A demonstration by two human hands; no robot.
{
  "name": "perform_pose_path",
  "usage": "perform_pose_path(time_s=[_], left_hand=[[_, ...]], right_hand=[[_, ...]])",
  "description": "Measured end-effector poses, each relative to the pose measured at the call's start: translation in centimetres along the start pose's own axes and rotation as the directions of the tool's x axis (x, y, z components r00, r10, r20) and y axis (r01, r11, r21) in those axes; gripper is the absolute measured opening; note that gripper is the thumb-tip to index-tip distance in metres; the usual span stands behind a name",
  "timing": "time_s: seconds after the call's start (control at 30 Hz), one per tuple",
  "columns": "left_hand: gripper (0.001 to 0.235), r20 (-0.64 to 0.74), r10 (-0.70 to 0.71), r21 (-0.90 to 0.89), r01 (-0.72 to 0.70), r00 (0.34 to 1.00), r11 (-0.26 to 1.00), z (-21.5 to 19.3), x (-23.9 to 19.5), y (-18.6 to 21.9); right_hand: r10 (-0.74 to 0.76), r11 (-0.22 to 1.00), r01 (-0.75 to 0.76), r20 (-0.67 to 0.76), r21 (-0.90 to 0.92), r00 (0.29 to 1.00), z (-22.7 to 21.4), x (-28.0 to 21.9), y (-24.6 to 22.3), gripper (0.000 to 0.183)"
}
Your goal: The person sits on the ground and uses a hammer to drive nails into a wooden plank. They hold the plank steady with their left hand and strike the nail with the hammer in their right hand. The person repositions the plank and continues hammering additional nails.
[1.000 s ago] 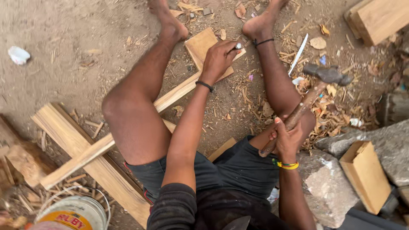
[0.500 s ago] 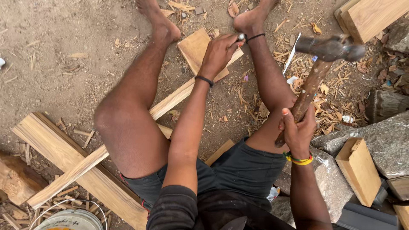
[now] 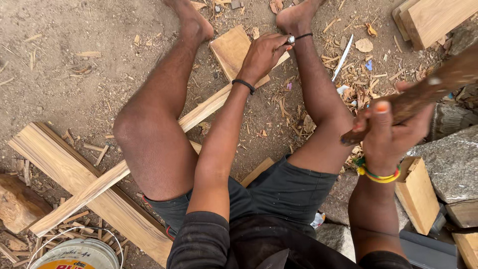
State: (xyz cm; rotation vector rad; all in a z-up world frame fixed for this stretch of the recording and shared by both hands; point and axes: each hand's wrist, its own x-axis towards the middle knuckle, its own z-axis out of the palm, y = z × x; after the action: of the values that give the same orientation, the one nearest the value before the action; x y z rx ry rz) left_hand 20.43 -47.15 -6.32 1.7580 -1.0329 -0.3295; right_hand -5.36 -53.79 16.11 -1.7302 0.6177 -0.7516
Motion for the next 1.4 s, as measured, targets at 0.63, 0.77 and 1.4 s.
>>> perform_pose_path(time_s=[0.63,0.77,1.4], left_hand=[[0.013,-0.017,-0.026,-0.010,0.026,1.000,1.000,0.3,-0.1,-0.7],[0.015,-0.124,0.010,-0.094,-0.022,0.992,0.995,-0.1,-0.3,-0.3],[0.017,-0.032,0.057,0.137,-0.052,0.998,0.989,0.7,-0.4,-1.4]], right_hand=[[0.312,0.811,-0.205,0.110,-0.547,0.944,-0.7,-0.9,8.1,0.025],[0.263,0.954,-0.245,0.095,-0.172,0.960,-1.5,-0.5,6.0,0.020],[0.219,0.476,0.276,0.416,-0.835,0.883,-0.8,1.6,11.1,0.032]])
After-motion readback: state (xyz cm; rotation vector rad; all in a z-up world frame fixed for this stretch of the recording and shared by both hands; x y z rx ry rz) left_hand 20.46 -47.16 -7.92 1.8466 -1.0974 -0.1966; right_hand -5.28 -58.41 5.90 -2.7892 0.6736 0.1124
